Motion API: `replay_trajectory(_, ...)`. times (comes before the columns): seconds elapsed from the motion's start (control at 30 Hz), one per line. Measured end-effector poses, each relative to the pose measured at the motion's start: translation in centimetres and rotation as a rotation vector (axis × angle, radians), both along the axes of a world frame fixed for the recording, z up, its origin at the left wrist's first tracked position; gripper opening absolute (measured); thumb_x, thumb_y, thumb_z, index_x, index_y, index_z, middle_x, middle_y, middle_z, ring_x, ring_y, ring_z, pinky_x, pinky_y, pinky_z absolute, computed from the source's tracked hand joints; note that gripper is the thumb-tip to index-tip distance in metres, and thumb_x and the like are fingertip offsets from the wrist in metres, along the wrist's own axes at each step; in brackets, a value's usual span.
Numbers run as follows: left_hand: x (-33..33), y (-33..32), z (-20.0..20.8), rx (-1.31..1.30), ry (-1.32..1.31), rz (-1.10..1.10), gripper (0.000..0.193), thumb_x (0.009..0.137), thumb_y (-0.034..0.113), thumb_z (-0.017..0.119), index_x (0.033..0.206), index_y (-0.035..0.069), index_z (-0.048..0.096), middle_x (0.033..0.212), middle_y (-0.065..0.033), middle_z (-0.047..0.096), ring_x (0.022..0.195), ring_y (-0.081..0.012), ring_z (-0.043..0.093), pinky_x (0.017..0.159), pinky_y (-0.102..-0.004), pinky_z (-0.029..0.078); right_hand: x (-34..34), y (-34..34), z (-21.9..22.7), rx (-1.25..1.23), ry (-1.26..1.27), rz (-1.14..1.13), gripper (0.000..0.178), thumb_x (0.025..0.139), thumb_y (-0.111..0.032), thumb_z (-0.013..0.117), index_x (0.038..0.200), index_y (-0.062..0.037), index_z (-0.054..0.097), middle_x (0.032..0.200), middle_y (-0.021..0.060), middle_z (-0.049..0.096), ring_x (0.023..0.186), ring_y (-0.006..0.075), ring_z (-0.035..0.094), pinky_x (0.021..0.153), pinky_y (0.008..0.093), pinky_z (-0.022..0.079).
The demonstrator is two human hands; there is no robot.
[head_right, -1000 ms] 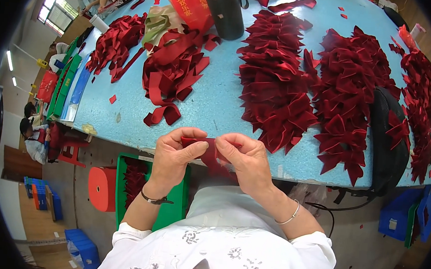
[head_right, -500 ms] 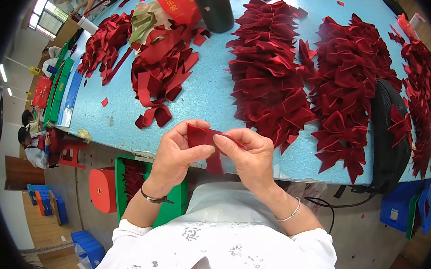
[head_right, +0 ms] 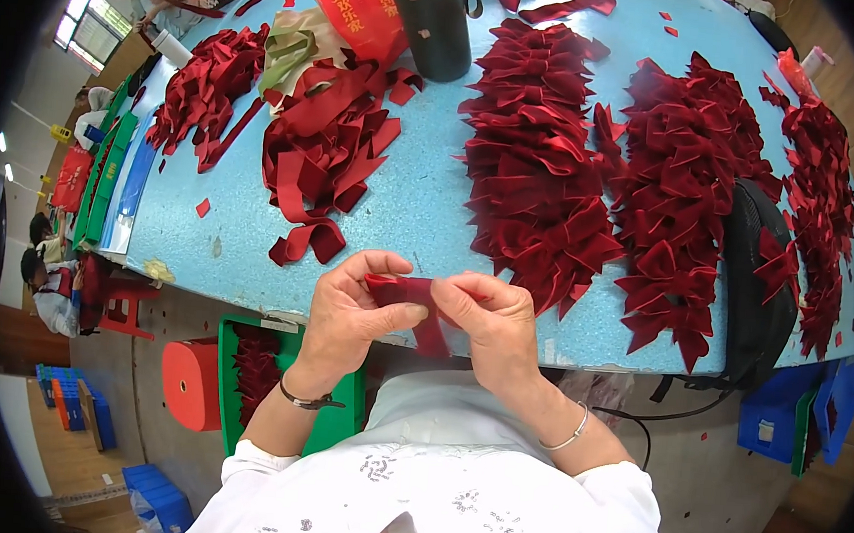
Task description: Assembling red fabric bows at a factory workbench.
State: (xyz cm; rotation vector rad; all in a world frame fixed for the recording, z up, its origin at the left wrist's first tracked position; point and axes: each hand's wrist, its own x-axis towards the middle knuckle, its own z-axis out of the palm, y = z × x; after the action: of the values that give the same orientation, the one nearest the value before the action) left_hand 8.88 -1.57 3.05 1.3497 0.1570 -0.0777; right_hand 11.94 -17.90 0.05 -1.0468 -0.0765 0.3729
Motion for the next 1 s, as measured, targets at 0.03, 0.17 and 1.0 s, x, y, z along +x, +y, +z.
replay_trajectory(0.03, -0.1, 0.1, 0.1, -0.014, 0.017, -0.021, 0.040, 0.071, -0.008, 0.073, 0.107, -0.003, 0.054, 0.097, -0.0105, 0.063, 0.084, -0.0138, 0.064, 0.073, -0.0255, 0.055, -0.1, 0.2, 0.1, 0.031, 0.078, -0.002, 0.016, 0.086, -0.015, 0.067, 0.084, 0.0007, 0.069, 0.071, -0.0008, 0.059, 0.064, 0.0050, 0.049, 0.058, 0.0202, 0.039)
replay_trajectory(0.17, -0.3, 0.7, 0.1, -0.073, 0.084, -0.051, 0.039, 0.070, -0.007, 0.074, 0.105, -0.003, 0.055, 0.095, -0.0096, 0.062, 0.082, -0.0135, 0.064, 0.069, -0.0250, 0.057, -0.1, 0.7, 0.1, 0.059, 0.232, 0.028, 0.019, 0.088, -0.018, 0.066, 0.084, 0.0010, 0.068, 0.072, 0.0001, 0.061, 0.064, 0.0048, 0.051, 0.057, 0.0200, 0.040)
replay_trajectory(1.0, -2.5, -2.1, -0.6, 0.775, -0.533, 0.301, 0.025, 0.074, -0.002, 0.073, 0.096, -0.001, 0.064, 0.089, -0.0053, 0.057, 0.075, -0.0103, 0.050, 0.064, -0.0223, 0.042, 0.1, -0.3, 0.2, 0.104, 0.093, -0.071, 0.011, 0.083, -0.007, 0.069, 0.091, -0.0001, 0.066, 0.085, 0.0038, 0.066, 0.076, 0.0087, 0.058, 0.070, 0.0225, 0.045)
